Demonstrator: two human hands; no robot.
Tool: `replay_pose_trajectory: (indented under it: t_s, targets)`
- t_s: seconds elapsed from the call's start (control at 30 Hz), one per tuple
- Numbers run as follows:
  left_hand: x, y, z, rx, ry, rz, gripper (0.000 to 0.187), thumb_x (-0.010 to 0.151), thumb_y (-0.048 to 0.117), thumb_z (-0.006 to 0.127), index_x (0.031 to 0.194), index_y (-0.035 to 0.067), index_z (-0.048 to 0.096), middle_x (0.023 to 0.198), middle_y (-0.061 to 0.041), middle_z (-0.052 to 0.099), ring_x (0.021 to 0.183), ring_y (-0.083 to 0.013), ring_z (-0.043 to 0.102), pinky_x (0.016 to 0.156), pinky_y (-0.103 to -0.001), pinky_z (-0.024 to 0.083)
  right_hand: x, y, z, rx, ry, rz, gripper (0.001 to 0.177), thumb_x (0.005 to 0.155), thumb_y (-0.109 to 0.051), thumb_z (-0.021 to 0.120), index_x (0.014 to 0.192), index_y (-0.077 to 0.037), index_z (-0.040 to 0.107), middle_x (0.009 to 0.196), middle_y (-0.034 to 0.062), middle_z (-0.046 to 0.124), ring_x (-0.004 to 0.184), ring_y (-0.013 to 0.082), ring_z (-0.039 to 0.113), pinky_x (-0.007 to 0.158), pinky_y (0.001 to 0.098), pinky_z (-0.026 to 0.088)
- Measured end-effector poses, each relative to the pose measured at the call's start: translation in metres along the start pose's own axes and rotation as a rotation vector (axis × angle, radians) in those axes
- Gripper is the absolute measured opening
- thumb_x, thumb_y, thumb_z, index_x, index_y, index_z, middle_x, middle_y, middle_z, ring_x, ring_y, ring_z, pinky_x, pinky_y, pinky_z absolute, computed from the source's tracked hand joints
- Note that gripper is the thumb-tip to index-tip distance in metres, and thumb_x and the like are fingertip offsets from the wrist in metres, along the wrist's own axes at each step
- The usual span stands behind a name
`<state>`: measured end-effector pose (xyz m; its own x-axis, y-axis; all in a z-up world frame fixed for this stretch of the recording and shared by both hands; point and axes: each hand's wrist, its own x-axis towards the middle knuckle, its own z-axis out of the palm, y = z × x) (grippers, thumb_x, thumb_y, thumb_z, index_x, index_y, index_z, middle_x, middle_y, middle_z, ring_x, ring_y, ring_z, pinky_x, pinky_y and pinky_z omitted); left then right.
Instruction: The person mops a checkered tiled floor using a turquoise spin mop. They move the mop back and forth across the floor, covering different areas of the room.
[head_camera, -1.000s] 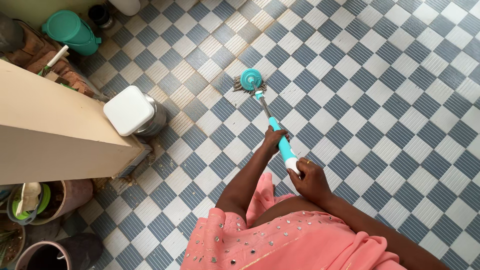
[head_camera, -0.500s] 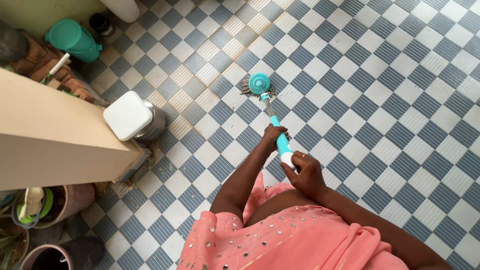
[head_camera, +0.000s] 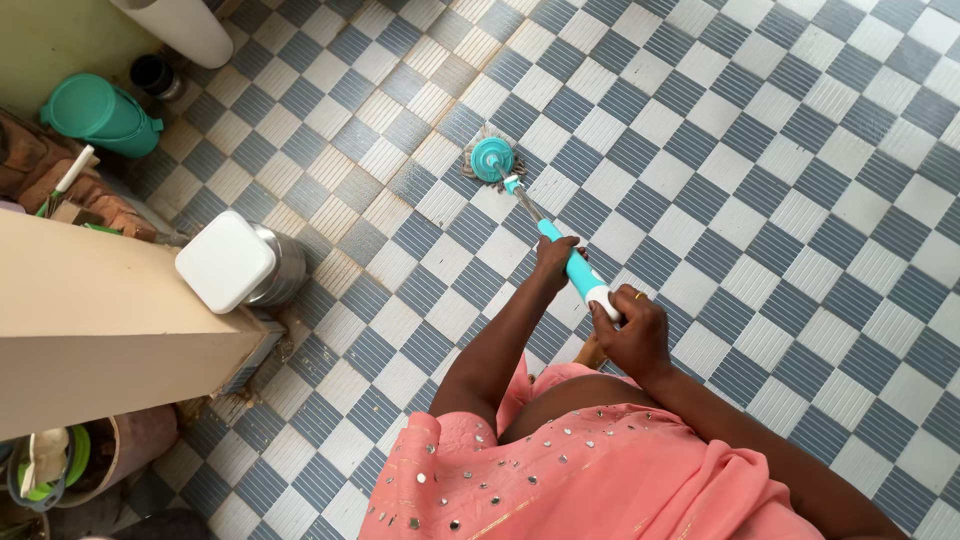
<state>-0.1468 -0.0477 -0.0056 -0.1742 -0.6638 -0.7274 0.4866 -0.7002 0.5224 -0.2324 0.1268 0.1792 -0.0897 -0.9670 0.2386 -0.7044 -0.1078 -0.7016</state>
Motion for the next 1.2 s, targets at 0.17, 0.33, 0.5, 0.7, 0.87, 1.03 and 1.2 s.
replay_pose_trajectory:
  t_s: [0.17,0.33,0.5,0.7,0.87,1.03,1.2]
  targets:
    - [0.002,0.002,-0.008,0.072,-0.003,-0.026,0.064,0.091,-0.005,0.063,0.137,0.002,0.019,0.090,-0.023,0.060,0.071,-0.0285,0.067,0.055,-0.040,0.061,0.004,0.014,0.012,0.024,-0.060,-0.070,0.038,0.087,-0.016,0.078,0.064,-0.002,0.051,0.062,0.0100,0.051,0.055,0.0265,0.050,0.052,0.0414,0.040]
    - [0.010,0.030,-0.003,0.152,-0.029,0.004,0.064,0.091,-0.004,0.064,0.139,0.000,0.021,0.087,-0.023,0.059,0.068,-0.0295,0.066,0.053,-0.042,0.061,0.023,0.023,0.015,0.114,-0.284,0.076,0.042,0.087,-0.019,0.079,0.064,0.002,0.050,0.063,0.0138,0.051,0.052,0.0289,0.050,0.051,0.0431,0.040]
    - [0.023,0.014,0.032,0.109,0.003,-0.015,0.068,0.091,-0.004,0.063,0.137,0.007,0.014,0.087,-0.023,0.059,0.069,-0.0289,0.065,0.055,-0.042,0.060,0.031,0.023,-0.019,0.054,-0.076,-0.018,0.032,0.088,-0.016,0.074,0.070,0.000,0.054,0.064,0.0118,0.052,0.052,0.0256,0.051,0.048,0.0399,0.040]
    - [0.028,-0.017,0.064,0.097,-0.022,-0.051,0.055,0.091,-0.002,0.065,0.130,0.001,0.027,0.093,-0.021,0.059,0.072,-0.0249,0.067,0.057,-0.039,0.062,0.046,0.043,-0.047,-0.005,0.119,-0.132,0.042,0.091,-0.013,0.073,0.059,-0.005,0.046,0.056,0.0091,0.048,0.043,0.0242,0.045,0.044,0.0400,0.035]
    - [0.052,0.007,0.100,0.105,-0.066,-0.012,0.047,0.093,-0.004,0.064,0.123,-0.008,0.028,0.094,-0.024,0.060,0.072,-0.0286,0.067,0.058,-0.041,0.063,0.077,0.079,-0.048,0.040,0.109,-0.081,0.044,0.093,-0.013,0.073,0.063,-0.003,0.044,0.060,0.0114,0.046,0.046,0.0260,0.044,0.047,0.0423,0.033]
    - [0.063,0.011,0.126,0.136,0.032,0.033,0.047,0.089,-0.004,0.062,0.122,-0.003,0.028,0.089,-0.023,0.058,0.068,-0.0293,0.065,0.055,-0.041,0.060,0.090,0.102,-0.059,0.090,0.027,-0.100,0.040,0.091,-0.015,0.073,0.064,-0.004,0.045,0.060,0.0111,0.047,0.049,0.0244,0.044,0.047,0.0406,0.034]
    - [0.065,0.001,0.137,0.038,0.031,0.003,0.045,0.092,-0.002,0.061,0.123,-0.007,0.030,0.090,-0.022,0.059,0.069,-0.0276,0.066,0.055,-0.039,0.060,0.098,0.113,-0.073,0.164,0.060,-0.110,0.046,0.094,-0.012,0.072,0.062,-0.003,0.040,0.056,0.0097,0.042,0.044,0.0225,0.037,0.048,0.0401,0.031]
